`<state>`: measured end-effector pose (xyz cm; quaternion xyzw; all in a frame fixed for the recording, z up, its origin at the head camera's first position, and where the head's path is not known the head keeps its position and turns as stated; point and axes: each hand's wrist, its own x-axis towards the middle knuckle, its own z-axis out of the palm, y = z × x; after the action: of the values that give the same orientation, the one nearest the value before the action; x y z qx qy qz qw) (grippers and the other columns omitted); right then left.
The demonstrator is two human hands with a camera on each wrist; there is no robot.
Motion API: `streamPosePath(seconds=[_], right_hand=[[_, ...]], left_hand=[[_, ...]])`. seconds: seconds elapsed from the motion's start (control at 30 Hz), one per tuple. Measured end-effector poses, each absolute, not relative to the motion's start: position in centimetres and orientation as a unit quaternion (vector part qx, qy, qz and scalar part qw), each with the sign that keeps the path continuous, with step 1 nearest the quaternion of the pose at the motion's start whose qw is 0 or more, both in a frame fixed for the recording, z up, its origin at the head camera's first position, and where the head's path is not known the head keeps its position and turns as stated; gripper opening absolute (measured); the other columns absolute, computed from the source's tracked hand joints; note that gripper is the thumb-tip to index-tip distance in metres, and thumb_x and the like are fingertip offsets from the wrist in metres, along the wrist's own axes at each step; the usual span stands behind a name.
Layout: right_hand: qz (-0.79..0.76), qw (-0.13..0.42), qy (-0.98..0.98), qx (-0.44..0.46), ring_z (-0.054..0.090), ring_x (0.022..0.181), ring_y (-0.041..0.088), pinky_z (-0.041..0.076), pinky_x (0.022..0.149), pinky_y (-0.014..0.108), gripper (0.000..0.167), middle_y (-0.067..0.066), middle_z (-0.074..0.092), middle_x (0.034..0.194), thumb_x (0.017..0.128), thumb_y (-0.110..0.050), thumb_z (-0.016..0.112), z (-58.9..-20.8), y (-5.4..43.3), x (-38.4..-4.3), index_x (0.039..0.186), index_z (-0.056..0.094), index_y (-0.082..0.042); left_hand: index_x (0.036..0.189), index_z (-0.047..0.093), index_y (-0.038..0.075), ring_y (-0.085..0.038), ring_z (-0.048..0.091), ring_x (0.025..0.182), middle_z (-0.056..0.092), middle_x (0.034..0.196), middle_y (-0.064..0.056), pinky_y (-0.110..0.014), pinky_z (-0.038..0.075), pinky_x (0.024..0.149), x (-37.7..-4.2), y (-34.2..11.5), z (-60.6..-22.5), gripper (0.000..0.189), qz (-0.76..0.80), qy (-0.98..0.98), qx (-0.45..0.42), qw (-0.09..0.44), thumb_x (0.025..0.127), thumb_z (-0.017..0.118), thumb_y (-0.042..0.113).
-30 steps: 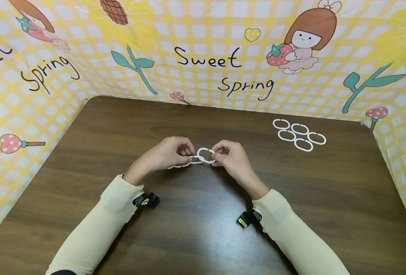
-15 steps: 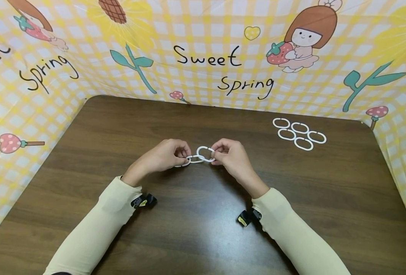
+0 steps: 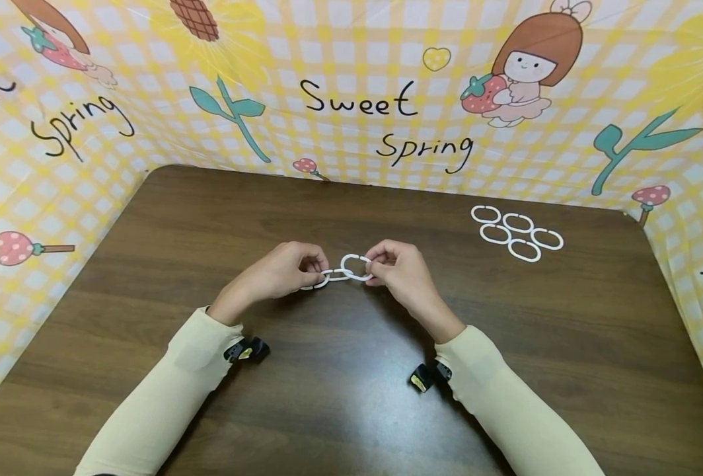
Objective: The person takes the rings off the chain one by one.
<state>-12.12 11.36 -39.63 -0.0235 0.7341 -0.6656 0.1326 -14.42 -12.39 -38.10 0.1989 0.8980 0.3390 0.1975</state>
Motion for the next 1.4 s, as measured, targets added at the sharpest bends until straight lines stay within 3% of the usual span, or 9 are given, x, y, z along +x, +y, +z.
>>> streamPosePath(seconds=[0.67,1.4], right_hand=[[-0.664,0.13,0.736,-0.018,0.07,0.072,0.011,0.064,0.07,0.031,0.021,0.004,0.061,0.082,0.092,0.01,0.06,-39.85,11.29,-12.36,0.111,0.064,0.019],[-0.656,0.136,0.742,-0.02,0.07,0.07,0.012,0.064,0.07,0.032,0.021,0.007,0.063,0.084,0.093,0.008,0.061,-39.97,11.22,-12.38,0.111,0.066,0.018]], left_hand=[[0.095,0.073,0.008,-0.013,0.061,0.075,0.069,0.082,-0.003,-0.025,0.05,0.067,-14.43,-12.34,-38.07,0.008,0.354,0.899,0.198,0.166,0.094,0.067,0.003],[0.098,0.075,0.008,-0.015,0.06,0.082,0.068,0.088,-0.003,-0.026,0.049,0.074,-14.51,-12.22,-38.37,0.008,0.381,0.891,0.206,0.138,0.095,0.068,0.004]])
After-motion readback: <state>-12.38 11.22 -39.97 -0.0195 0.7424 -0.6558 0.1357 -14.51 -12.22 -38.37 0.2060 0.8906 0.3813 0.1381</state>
